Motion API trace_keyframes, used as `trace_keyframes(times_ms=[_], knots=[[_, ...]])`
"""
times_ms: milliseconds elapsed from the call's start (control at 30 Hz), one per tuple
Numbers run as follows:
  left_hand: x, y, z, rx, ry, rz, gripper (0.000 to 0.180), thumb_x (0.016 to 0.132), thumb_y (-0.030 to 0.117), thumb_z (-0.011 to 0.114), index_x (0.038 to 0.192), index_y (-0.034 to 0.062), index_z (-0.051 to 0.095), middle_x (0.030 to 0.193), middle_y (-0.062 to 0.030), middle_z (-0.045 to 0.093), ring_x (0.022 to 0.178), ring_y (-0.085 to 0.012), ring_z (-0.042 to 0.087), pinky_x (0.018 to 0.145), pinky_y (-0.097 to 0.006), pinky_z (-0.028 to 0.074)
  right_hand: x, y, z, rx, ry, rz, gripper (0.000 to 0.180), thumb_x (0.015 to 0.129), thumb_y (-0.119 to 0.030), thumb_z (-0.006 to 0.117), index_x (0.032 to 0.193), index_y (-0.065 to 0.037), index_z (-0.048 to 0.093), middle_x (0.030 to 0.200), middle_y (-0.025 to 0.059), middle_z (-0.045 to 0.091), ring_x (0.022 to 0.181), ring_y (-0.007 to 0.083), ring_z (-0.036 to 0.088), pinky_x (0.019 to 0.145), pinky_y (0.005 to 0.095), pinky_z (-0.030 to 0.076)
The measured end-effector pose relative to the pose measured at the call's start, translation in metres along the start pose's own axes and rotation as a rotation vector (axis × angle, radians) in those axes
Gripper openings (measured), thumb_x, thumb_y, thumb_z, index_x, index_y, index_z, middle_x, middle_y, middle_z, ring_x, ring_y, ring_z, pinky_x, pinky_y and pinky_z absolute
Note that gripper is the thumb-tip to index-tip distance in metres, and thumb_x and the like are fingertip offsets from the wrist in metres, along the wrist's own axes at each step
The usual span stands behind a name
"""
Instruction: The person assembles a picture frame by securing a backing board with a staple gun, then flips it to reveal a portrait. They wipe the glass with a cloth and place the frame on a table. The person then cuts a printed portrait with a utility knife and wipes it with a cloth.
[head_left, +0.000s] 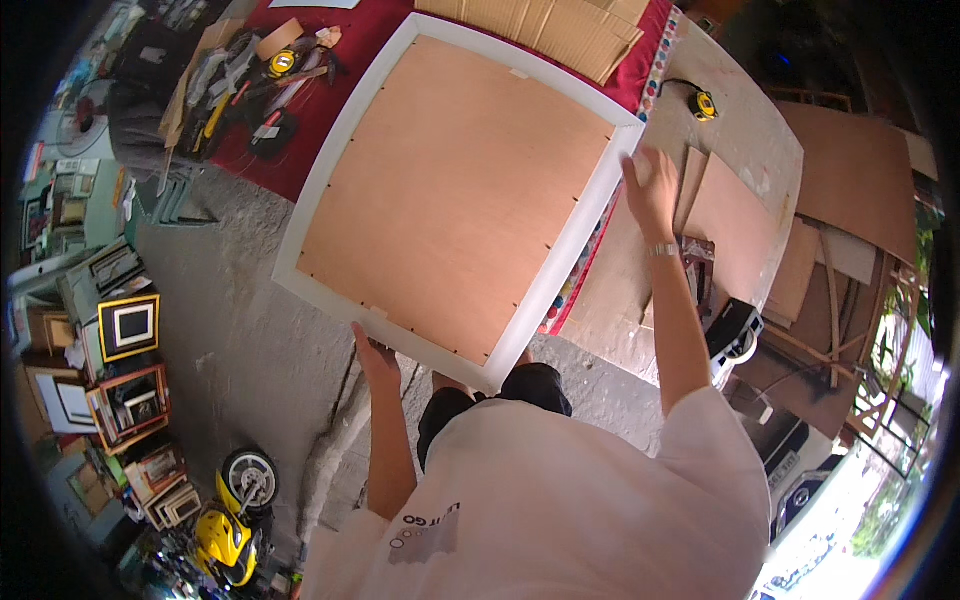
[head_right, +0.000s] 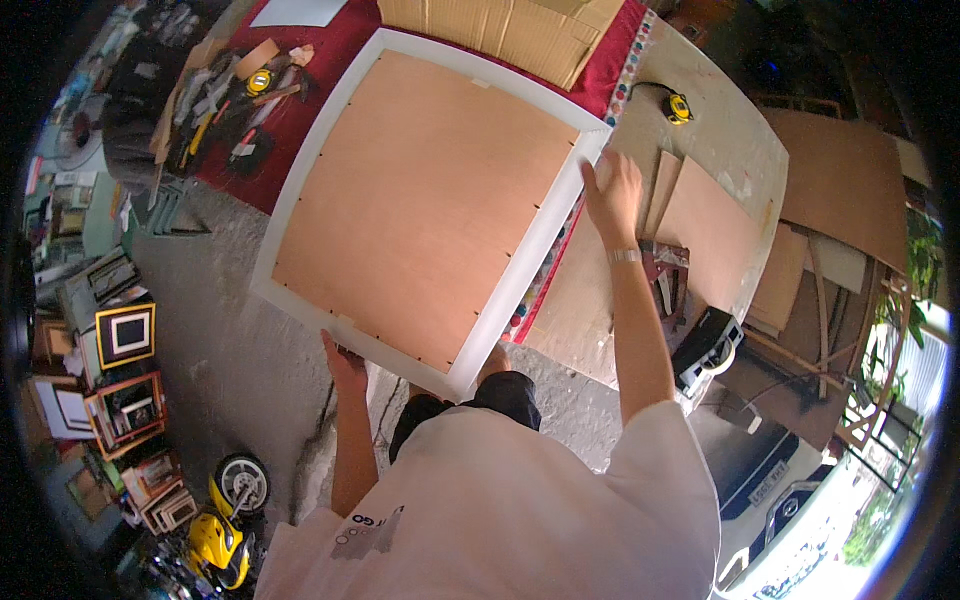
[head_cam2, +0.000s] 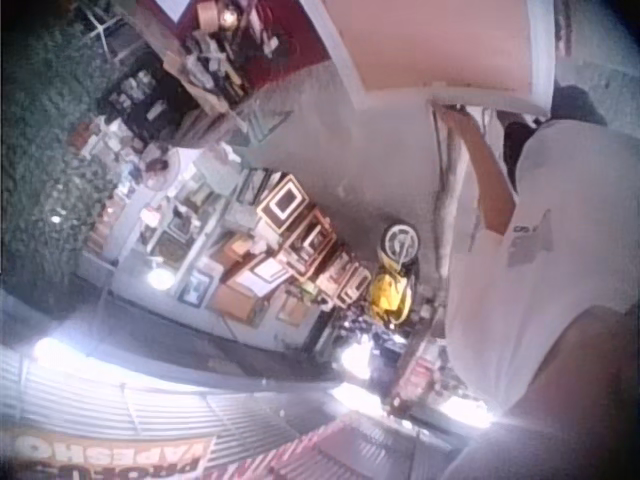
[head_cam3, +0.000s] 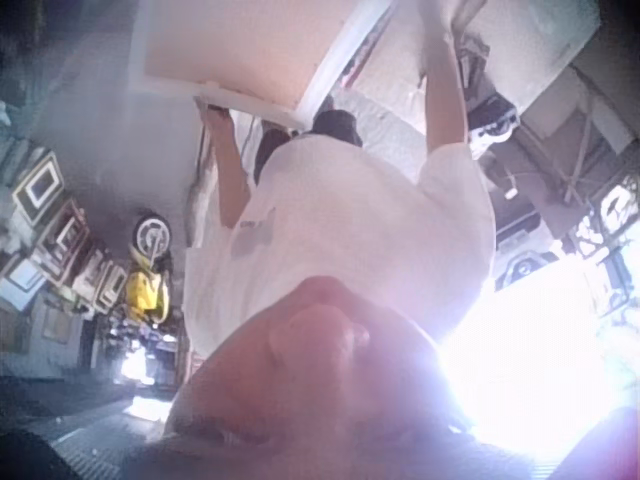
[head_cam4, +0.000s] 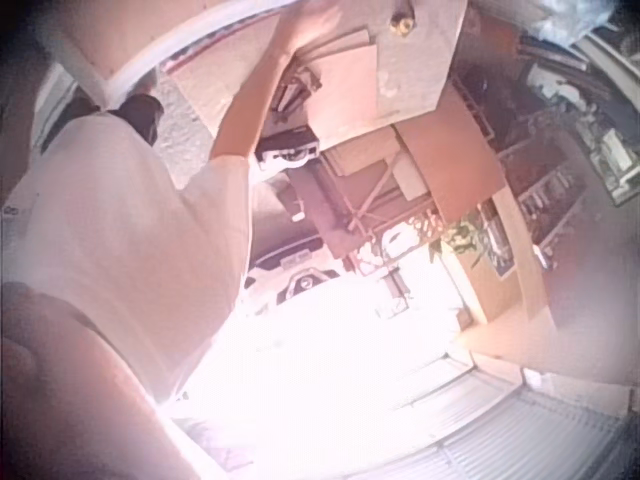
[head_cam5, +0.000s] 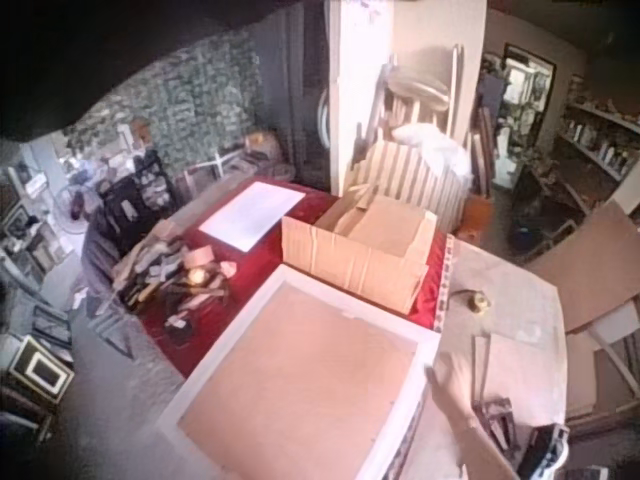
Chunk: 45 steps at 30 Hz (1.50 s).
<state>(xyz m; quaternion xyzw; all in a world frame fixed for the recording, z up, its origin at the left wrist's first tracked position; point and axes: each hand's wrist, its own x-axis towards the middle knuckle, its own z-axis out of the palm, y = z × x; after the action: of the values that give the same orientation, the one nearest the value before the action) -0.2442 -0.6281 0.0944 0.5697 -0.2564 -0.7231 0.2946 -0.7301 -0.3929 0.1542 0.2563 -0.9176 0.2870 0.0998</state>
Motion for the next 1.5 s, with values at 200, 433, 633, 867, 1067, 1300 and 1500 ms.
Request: trace_keyframes(times_ms=[200, 433, 633, 867, 1067, 1300, 1500], knots=[[0.01, -0.027, 0.035, 0.117, 0.214, 0.191, 0.072, 0.103, 0.052, 0.049, 0.145, -0.0041, 0.037, 0.139, -0.0184, 0.051, 0.121, -0.0317, 0.055, 0.101, -0.043, 0.046, 0.158, -0.034, 0.13, -0.194, -0.405, -0.086, 0.08, 0.089, -0.067, 0.056, 0.129, 0.002, 0.056, 0.134, 0.0221, 0.055, 0.13, 0.0383, 0.048, 0.106, 0.0556, 0.038], [0.004, -0.031, 0.046, 0.04, 0.284, 0.241, 0.077, 0.099, 0.056, 0.054, 0.143, -0.0058, 0.038, 0.134, -0.0198, 0.054, 0.115, -0.0304, 0.058, 0.096, -0.042, 0.05, 0.183, -0.054, 0.149, -0.25, -0.529, 0.04, 0.1, 0.081, -0.081, 0.054, 0.133, 0.004, 0.051, 0.134, 0.0296, 0.056, 0.134, 0.0375, 0.048, 0.111, 0.0605, 0.028], [0.025, -0.023, 0.012, 0.068, 0.242, 0.244, 0.071, 0.096, 0.05, 0.063, 0.135, -0.0072, 0.048, 0.128, -0.0163, 0.059, 0.109, -0.0267, 0.061, 0.091, -0.039, 0.052, 0.17, -0.086, 0.081, -0.008, -0.627, -0.005, 0.098, 0.075, -0.076, 0.068, 0.128, 0.005, 0.053, 0.101, 0.0259, 0.072, 0.098, 0.0344, 0.071, 0.091, 0.0447, 0.052], [0.082, 0.172, -0.031, 0.516, -0.008, 0.693, 0.068, 0.085, 0.05, 0.077, 0.121, -0.0046, 0.057, 0.117, -0.0123, 0.062, 0.105, -0.0216, 0.058, 0.089, -0.041, 0.049, 0.059, -0.095, -0.045, 0.288, -0.334, 0.112, 0.079, 0.074, -0.056, 0.083, 0.12, 0.005, 0.061, 0.087, 0.0186, 0.073, 0.077, 0.028, 0.072, 0.073, 0.0403, 0.055], [0.13, 0.518, 0.118, 1.061, -0.278, 1.199, 0.062, 0.089, 0.033, 0.075, 0.135, -0.0026, 0.052, 0.123, -0.0136, 0.063, 0.105, -0.0248, 0.063, 0.09, -0.037, 0.05, -0.136, -0.157, -0.067, 0.664, -0.539, 0.515, 0.051, 0.084, -0.033, 0.082, 0.108, 0.008, 0.064, 0.085, 0.0119, 0.071, 0.076, 0.0173, 0.067, 0.065, 0.0355, 0.055], [0.001, 0.413, 0.467, 1.364, -1.21, 1.395, 0.068, 0.079, 0.054, 0.08, 0.124, 0.006, 0.066, 0.113, -0.0067, 0.071, 0.102, -0.0198, 0.066, 0.087, -0.035, 0.051, -0.299, -0.351, -0.011, 1.48, -0.358, 1.371, 0.048, 0.087, -0.029, 0.08, 0.117, 0.003, 0.059, 0.107, 0.012, 0.065, 0.093, 0.0206, 0.067, 0.079, 0.0326, 0.059], [0.044, 0.205, 0.532, 1.734, -1.449, 1.311, 0.088, 0.061, 0.075, 0.079, 0.109, 0.0023, 0.068, 0.106, -0.0188, 0.071, 0.103, -0.0321, 0.067, 0.087, -0.043, 0.051, -0.376, -0.396, 0.063, 1.757, -0.34, 1.605, 0.062, 0.089, -0.038, 0.077, 0.129, 0.002, 0.051, 0.12, 0.0161, 0.062, 0.112, 0.028, 0.065, 0.094, 0.0416, 0.058]])
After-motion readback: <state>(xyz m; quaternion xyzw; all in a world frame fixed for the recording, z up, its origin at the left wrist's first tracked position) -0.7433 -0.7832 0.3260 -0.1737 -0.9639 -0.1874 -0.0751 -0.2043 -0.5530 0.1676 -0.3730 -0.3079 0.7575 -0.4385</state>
